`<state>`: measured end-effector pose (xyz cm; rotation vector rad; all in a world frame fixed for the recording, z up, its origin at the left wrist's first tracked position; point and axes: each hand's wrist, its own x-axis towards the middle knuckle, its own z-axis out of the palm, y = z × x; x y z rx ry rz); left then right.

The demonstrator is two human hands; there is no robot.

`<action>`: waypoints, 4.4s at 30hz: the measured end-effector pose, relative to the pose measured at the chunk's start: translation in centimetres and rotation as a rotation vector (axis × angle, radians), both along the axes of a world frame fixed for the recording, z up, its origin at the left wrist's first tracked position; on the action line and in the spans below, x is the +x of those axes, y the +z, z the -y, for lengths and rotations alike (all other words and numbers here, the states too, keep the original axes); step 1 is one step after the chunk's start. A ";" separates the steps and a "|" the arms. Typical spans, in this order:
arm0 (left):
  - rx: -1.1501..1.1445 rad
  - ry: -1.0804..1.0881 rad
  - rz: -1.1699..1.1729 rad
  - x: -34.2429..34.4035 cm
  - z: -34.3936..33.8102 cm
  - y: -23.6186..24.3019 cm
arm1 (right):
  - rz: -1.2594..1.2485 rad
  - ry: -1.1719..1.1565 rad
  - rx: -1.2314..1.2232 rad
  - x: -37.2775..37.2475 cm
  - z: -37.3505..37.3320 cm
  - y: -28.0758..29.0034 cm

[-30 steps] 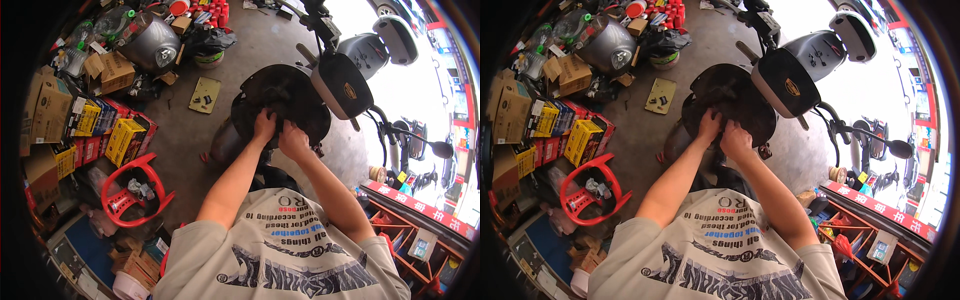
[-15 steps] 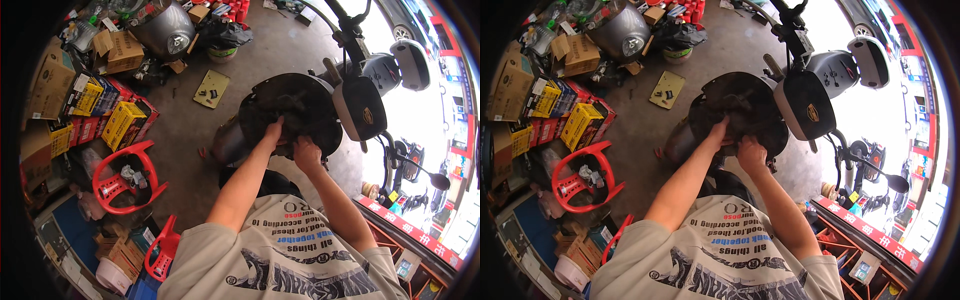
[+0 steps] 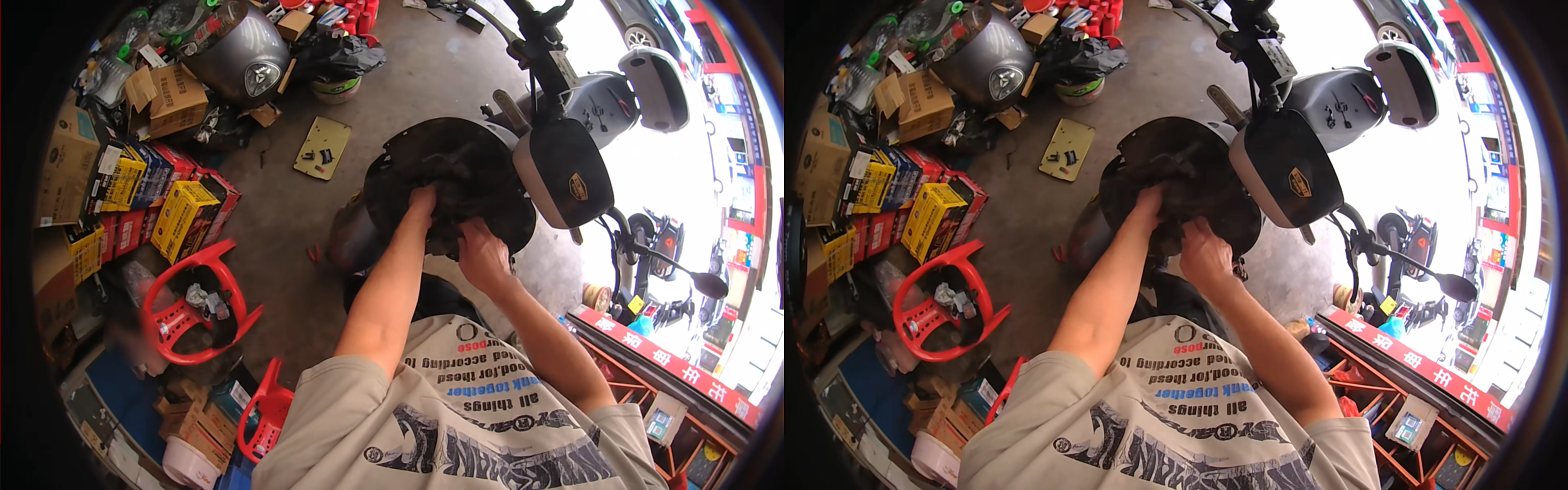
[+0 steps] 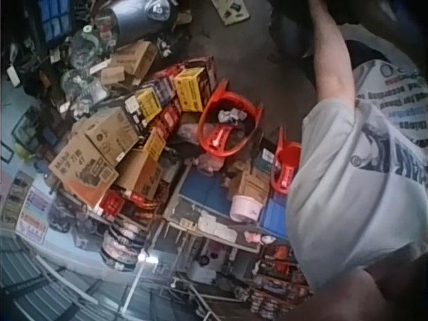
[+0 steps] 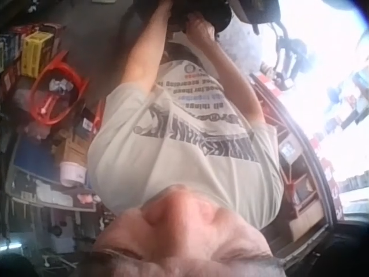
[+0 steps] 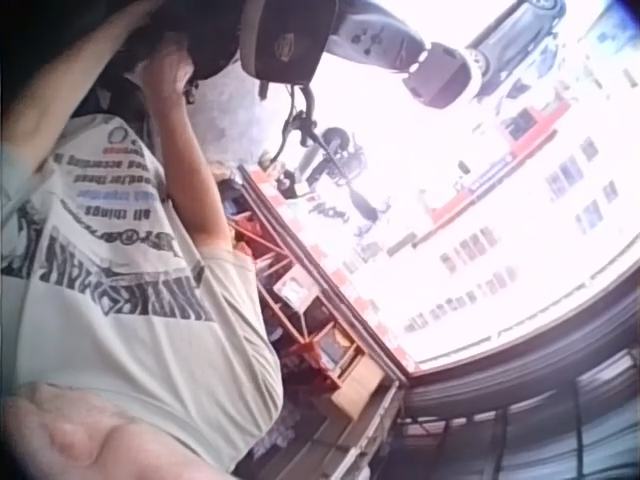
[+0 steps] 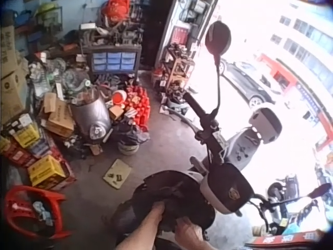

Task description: Repairing the front panel and electrical wiring of a motorcycle.

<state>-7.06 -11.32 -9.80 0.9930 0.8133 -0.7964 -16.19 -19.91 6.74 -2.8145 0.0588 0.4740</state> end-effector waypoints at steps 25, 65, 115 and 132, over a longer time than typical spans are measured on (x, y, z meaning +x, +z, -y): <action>0.363 0.149 0.018 -0.2 1.7 -2.7 | -0.125 0.236 -0.423 3.3 0.2 -2.0; -0.124 0.058 -0.102 -2.7 -1.9 1.7 | -0.002 0.066 -0.104 3.9 0.7 -2.2; -0.081 0.239 0.020 -3.3 -3.4 -0.1 | 0.045 0.180 0.255 -0.9 -0.3 1.4; -0.405 0.059 0.119 -7.4 -2.7 0.7 | -0.043 -0.046 0.166 -3.5 -2.1 -0.1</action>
